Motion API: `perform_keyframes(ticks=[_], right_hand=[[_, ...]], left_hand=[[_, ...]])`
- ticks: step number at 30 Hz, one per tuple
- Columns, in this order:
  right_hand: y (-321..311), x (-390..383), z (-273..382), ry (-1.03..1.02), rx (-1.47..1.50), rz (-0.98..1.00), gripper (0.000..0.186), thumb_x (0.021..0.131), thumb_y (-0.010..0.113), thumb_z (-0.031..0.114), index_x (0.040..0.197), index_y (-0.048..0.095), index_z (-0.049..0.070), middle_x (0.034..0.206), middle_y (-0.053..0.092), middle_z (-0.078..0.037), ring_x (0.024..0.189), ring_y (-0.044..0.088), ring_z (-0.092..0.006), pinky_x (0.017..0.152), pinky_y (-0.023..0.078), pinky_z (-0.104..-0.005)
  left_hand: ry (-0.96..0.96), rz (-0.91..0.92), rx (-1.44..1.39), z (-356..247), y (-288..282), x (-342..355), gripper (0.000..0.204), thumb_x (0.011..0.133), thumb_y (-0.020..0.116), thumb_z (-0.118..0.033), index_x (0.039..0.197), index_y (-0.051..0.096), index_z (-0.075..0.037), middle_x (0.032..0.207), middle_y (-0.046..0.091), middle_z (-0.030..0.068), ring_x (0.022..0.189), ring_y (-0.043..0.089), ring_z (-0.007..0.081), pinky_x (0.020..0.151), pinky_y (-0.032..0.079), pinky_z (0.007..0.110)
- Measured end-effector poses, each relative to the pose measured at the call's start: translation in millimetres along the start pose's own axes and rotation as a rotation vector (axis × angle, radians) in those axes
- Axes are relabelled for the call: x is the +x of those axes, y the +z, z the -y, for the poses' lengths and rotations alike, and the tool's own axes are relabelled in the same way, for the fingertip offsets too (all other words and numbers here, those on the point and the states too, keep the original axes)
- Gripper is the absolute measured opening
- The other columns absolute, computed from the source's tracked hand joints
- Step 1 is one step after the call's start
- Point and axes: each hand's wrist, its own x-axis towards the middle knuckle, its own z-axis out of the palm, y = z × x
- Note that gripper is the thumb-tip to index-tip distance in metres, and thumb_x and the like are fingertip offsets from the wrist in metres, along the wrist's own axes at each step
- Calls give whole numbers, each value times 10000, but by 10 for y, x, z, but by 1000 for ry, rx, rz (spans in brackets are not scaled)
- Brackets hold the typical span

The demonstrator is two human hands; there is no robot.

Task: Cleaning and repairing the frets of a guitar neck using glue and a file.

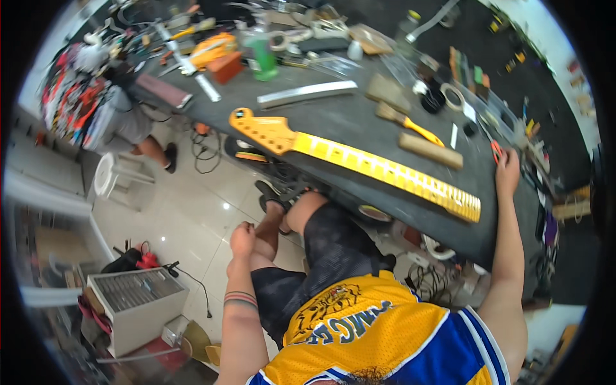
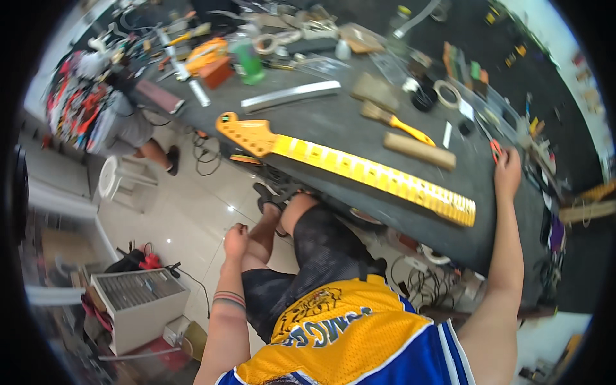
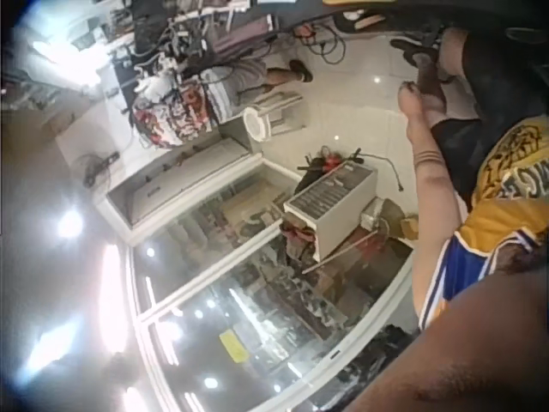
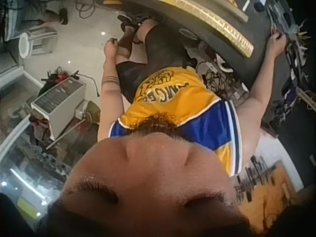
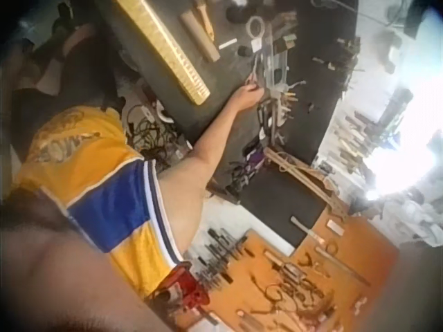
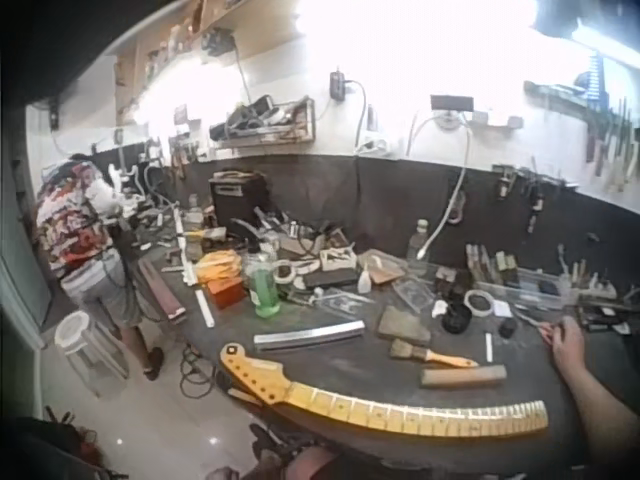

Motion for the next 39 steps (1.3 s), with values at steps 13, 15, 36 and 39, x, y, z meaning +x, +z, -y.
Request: perform_keyframes(ticks=[13, 15, 36, 39], right_hand=[[-103, -76, 169, 76, 128, 16, 310, 1188, 612, 274, 1158, 737, -9, 1046, 778, -173, 945, 729, -276, 891, 557, -376], [-173, -102, 65, 127, 148, 6, 329, 1188, 627, 282, 1125, 728, -25, 932, 728, -140, 852, 636, -175, 831, 524, -337], [-84, -55, -56, 129, 190, 5, 333, 1139, 687, 323, 1173, 805, 14, 1022, 834, -143, 911, 736, -166, 888, 566, -327], [-75, -59, 36, 158, 245, -29, 337, 1141, 684, 310, 1162, 796, -8, 1020, 842, -133, 924, 738, -152, 890, 564, -322]], left_hand=[[81, -534, -579, -509, -417, -329, 155, 1118, 681, -96, 1177, 751, 29, 1075, 754, 138, 967, 716, 235, 909, 579, 386], [137, -619, -583, -1050, -706, -401, 141, 1110, 690, -76, 1189, 744, 28, 1103, 749, 142, 996, 709, 250, 933, 573, 394], [1001, -206, 155, -4065, -1433, -1377, 677, 898, 898, -434, 1514, 733, -207, 1506, 613, 58, 1470, 486, 348, 1250, 282, 588], [1000, -220, 185, -4131, -1435, -1376, 672, 914, 889, -448, 1520, 723, -211, 1506, 613, 60, 1484, 482, 343, 1263, 260, 594]])
